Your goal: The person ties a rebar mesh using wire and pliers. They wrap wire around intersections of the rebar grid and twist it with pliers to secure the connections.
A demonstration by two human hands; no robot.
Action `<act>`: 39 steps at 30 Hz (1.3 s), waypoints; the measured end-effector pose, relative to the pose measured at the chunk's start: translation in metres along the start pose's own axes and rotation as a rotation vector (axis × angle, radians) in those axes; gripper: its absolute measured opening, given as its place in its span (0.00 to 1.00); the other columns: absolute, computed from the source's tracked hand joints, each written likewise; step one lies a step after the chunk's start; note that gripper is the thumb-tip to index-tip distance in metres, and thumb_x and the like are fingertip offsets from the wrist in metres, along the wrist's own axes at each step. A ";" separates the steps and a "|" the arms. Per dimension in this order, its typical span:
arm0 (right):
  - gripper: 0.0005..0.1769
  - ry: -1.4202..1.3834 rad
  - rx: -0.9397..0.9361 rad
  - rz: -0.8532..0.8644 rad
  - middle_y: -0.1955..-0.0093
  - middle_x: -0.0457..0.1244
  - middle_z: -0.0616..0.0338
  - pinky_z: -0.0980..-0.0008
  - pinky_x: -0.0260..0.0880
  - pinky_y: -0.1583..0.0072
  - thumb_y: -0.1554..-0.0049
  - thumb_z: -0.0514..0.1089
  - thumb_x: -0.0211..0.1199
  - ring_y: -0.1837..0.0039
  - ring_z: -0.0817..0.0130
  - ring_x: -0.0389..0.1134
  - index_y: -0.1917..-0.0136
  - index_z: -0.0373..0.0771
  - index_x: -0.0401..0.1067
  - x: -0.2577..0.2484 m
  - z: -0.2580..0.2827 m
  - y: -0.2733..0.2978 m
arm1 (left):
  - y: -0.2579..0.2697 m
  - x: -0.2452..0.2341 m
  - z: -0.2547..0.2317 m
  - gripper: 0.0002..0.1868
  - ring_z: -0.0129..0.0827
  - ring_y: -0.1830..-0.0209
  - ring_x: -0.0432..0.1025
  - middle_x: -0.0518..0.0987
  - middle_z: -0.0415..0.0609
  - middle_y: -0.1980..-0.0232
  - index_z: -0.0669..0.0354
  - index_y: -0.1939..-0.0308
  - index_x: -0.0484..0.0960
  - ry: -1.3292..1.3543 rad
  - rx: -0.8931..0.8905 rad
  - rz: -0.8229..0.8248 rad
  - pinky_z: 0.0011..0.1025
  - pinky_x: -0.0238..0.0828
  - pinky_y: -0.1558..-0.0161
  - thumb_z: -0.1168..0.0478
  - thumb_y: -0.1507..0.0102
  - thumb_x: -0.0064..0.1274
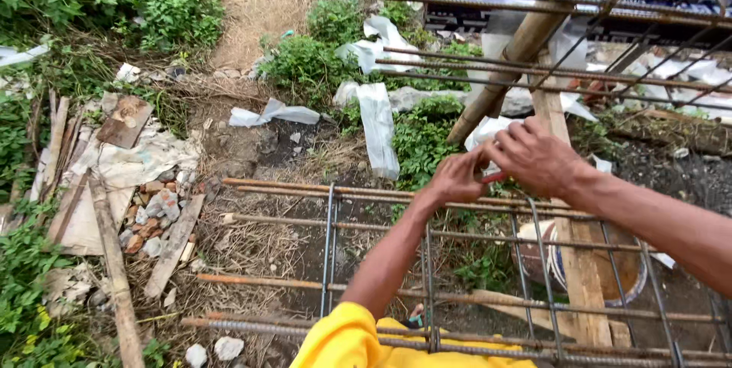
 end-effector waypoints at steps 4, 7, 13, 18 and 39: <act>0.19 -0.181 0.081 0.325 0.55 0.67 0.54 0.56 0.67 0.47 0.50 0.49 0.59 0.51 0.56 0.72 0.46 0.44 0.71 0.054 -0.009 0.000 | 0.004 0.014 0.014 0.26 0.56 0.61 0.77 0.79 0.48 0.67 0.43 0.50 0.69 -0.010 -0.040 0.070 0.51 0.71 0.59 0.53 0.52 0.55; 0.20 -0.334 0.201 0.671 0.60 0.68 0.64 0.56 0.71 0.52 0.58 0.62 0.55 0.54 0.61 0.73 0.57 0.53 0.76 0.110 -0.009 0.010 | 0.022 0.031 0.008 0.43 0.59 0.59 0.76 0.77 0.54 0.59 0.46 0.31 0.63 -0.080 0.040 -0.095 0.53 0.71 0.59 0.56 0.49 0.61; 0.20 -0.844 0.372 1.159 0.78 0.67 0.49 0.59 0.71 0.76 0.55 0.55 0.61 0.78 0.56 0.70 0.73 0.37 0.78 0.028 -0.019 -0.006 | 0.019 0.045 0.026 0.29 0.42 0.81 0.70 0.66 0.40 0.70 0.44 0.42 0.74 -0.517 0.290 -0.728 0.41 0.73 0.74 0.56 0.49 0.55; 0.20 0.039 -0.069 0.457 0.51 0.67 0.55 0.62 0.65 0.46 0.40 0.52 0.57 0.50 0.61 0.70 0.38 0.44 0.65 -0.014 0.001 -0.004 | 0.021 -0.001 -0.010 0.19 0.60 0.79 0.70 0.69 0.47 0.79 0.47 0.57 0.65 -0.080 0.174 -0.294 0.43 0.71 0.70 0.58 0.49 0.54; 0.18 -0.513 0.363 0.799 0.68 0.67 0.65 0.69 0.72 0.62 0.46 0.50 0.47 0.69 0.74 0.67 0.45 0.46 0.68 0.079 0.032 0.066 | 0.023 0.081 0.001 0.15 0.47 0.75 0.77 0.77 0.51 0.75 0.49 0.63 0.72 -0.526 0.211 -0.339 0.42 0.71 0.69 0.45 0.42 0.51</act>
Point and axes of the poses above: each hand's wrist, its own y-axis away from the middle knuckle, its own x-axis out of the palm, z = x × y, the point moved 7 cm from there along -y, towards the middle knuckle
